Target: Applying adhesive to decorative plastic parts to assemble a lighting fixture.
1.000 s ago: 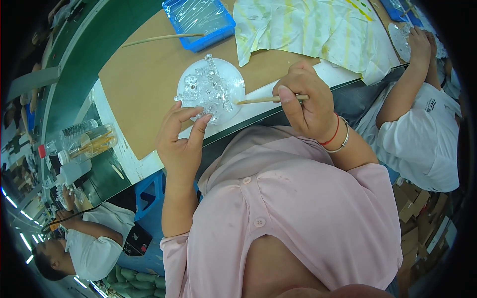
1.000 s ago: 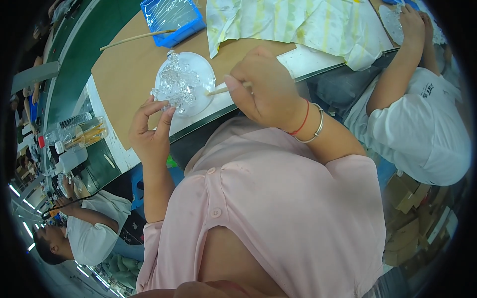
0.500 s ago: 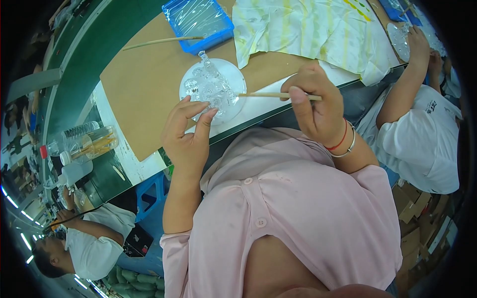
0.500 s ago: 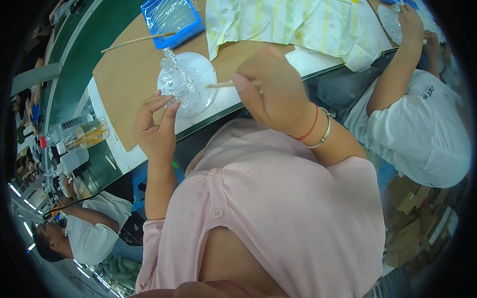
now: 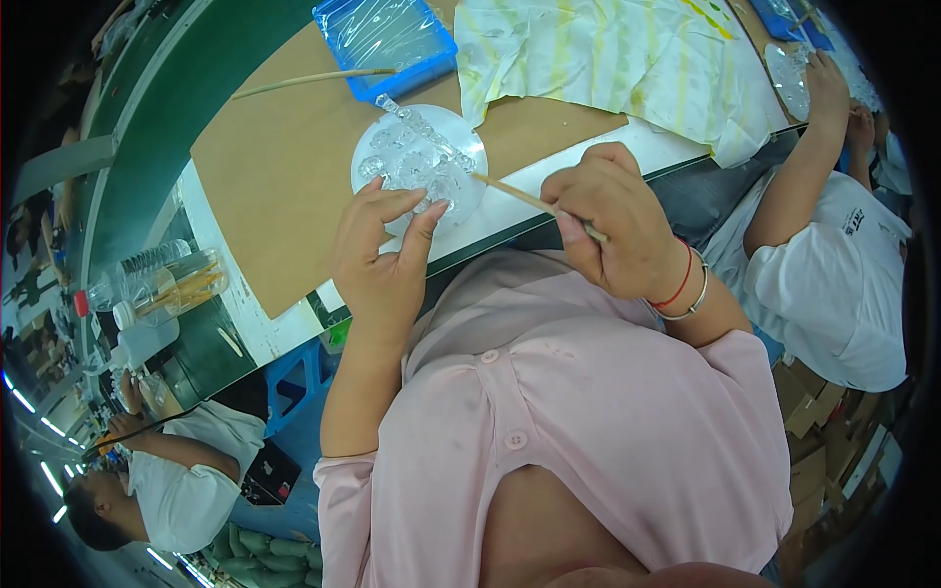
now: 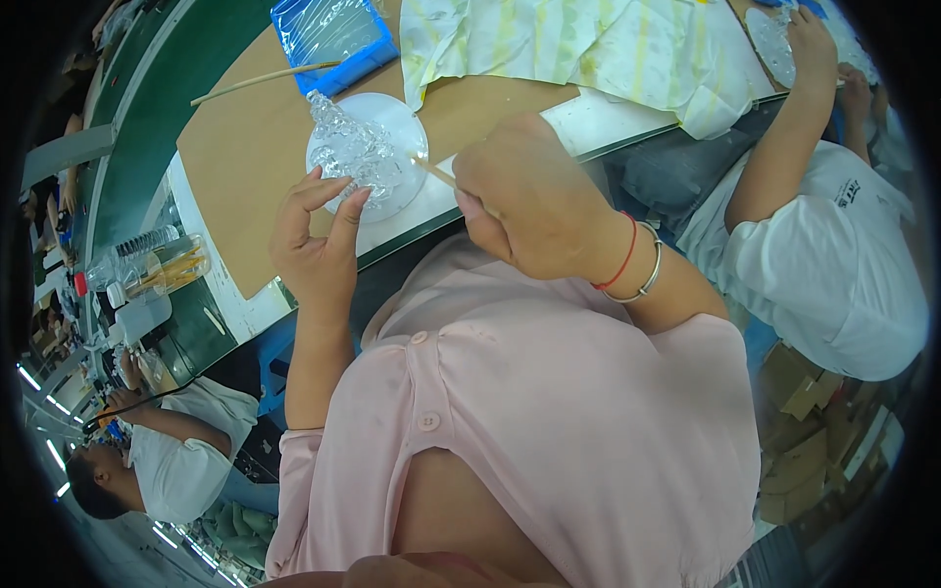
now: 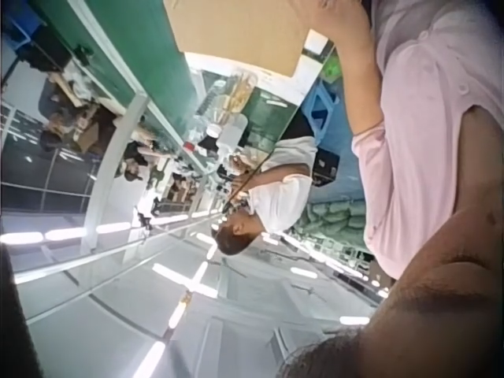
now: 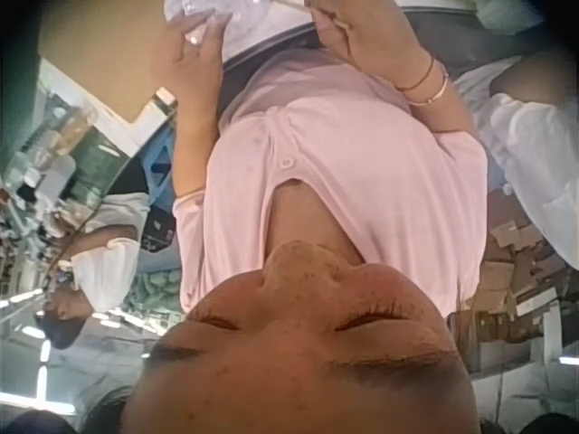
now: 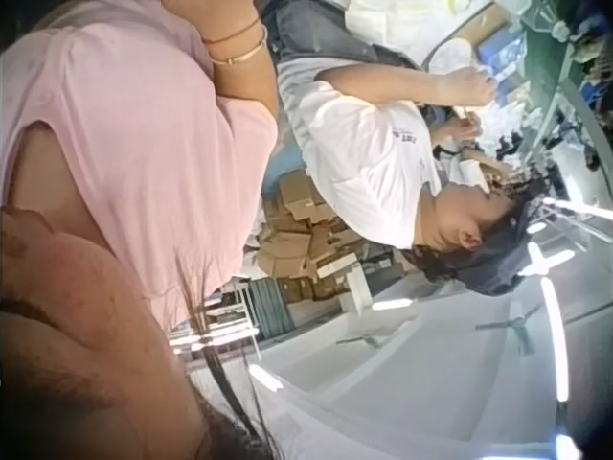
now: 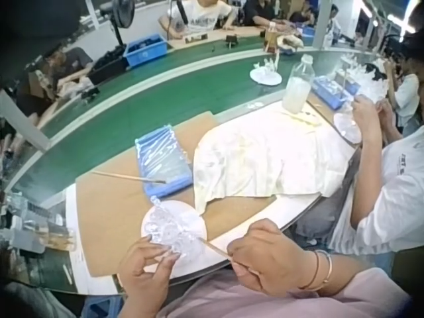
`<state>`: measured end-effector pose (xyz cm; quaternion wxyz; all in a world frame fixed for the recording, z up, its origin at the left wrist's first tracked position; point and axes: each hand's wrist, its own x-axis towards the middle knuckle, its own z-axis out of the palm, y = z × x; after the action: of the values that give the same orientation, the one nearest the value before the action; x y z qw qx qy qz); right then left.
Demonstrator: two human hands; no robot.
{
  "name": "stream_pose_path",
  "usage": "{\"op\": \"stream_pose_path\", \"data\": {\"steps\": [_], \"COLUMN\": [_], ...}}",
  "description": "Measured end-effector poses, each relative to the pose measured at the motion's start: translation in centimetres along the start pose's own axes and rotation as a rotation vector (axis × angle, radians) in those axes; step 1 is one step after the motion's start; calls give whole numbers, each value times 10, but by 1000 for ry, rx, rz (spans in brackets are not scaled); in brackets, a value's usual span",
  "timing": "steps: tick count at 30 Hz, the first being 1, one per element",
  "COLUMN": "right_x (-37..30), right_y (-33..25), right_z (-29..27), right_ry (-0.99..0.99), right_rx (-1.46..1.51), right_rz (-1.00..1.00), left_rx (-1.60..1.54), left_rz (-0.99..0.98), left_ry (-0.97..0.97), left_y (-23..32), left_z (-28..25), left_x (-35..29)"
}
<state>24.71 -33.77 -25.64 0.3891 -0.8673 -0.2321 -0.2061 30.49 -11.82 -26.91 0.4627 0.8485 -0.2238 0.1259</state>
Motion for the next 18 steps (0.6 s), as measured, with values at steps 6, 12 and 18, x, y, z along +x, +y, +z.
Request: {"op": "stream_pose_path", "data": {"steps": [6, 12, 18], "right_x": [-1, 4, 13], "right_y": [-5, -2, 7], "right_z": [0, 0, 3], "right_ry": [-52, -45, 81], "right_rx": [89, 39, -68], "right_rz": [11, 20, 58], "left_rx": [14, -5, -6], "left_rz": [1, 5, 5], "left_ry": [-27, -42, -55], "left_y": [0, -2, -1], "left_z": [-1, -4, -4], "left_x": [0, -1, 0]}}
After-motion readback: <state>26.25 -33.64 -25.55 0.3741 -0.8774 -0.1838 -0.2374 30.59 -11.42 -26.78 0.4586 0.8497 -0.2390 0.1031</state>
